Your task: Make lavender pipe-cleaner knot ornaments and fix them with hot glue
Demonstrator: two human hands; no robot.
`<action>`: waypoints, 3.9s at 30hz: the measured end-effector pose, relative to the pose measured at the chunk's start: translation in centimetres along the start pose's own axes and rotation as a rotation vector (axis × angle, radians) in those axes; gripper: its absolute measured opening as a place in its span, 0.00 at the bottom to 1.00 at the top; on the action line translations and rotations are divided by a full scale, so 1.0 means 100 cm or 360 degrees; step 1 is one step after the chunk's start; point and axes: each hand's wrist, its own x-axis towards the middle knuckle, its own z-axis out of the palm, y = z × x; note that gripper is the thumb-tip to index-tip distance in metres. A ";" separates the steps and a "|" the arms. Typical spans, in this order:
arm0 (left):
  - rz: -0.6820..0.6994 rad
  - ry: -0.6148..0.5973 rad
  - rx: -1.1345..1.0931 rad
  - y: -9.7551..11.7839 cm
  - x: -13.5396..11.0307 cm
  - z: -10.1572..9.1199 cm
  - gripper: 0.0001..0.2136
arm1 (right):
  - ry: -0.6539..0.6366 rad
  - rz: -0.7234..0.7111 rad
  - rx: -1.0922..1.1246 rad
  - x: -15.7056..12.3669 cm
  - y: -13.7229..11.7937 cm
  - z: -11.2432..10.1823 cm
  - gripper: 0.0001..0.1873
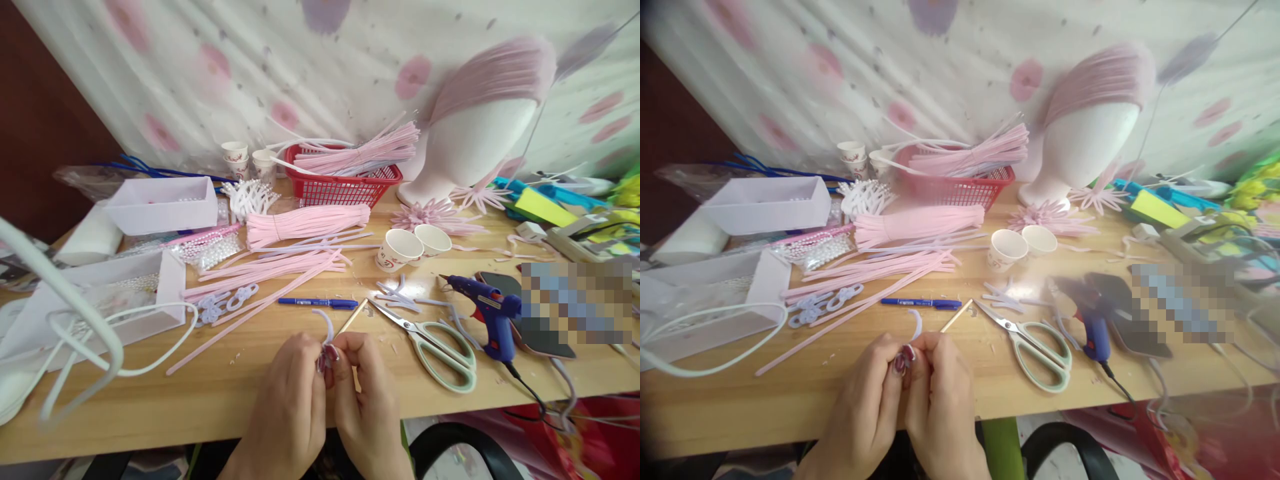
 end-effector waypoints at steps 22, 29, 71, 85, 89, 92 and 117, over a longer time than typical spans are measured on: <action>-0.0262 0.0070 -0.0423 -0.003 0.009 0.004 0.09 | -0.0024 0.0848 0.1192 0.008 0.005 0.015 0.18; -0.0374 0.0118 -0.0440 -0.002 0.007 0.011 0.08 | -0.0093 0.0755 0.1081 0.008 0.010 0.017 0.15; -0.0276 -0.0129 0.0290 -0.031 -0.008 -0.019 0.09 | 0.0514 0.0446 0.1577 0.025 0.043 -0.034 0.26; 0.0015 0.0153 0.0574 -0.058 -0.003 0.006 0.11 | 0.0529 0.0641 0.1744 0.028 0.063 -0.030 0.23; 0.0004 0.0224 0.0597 -0.060 -0.005 0.012 0.12 | 0.0512 0.0687 0.1717 0.024 0.067 -0.031 0.23; -0.0017 0.0265 0.0623 -0.062 -0.006 0.017 0.12 | 0.0502 0.0696 0.1702 0.022 0.071 -0.034 0.24; 0.0733 0.0564 0.1263 -0.122 -0.001 0.027 0.13 | 0.0285 0.0638 0.1598 0.025 0.095 -0.021 0.24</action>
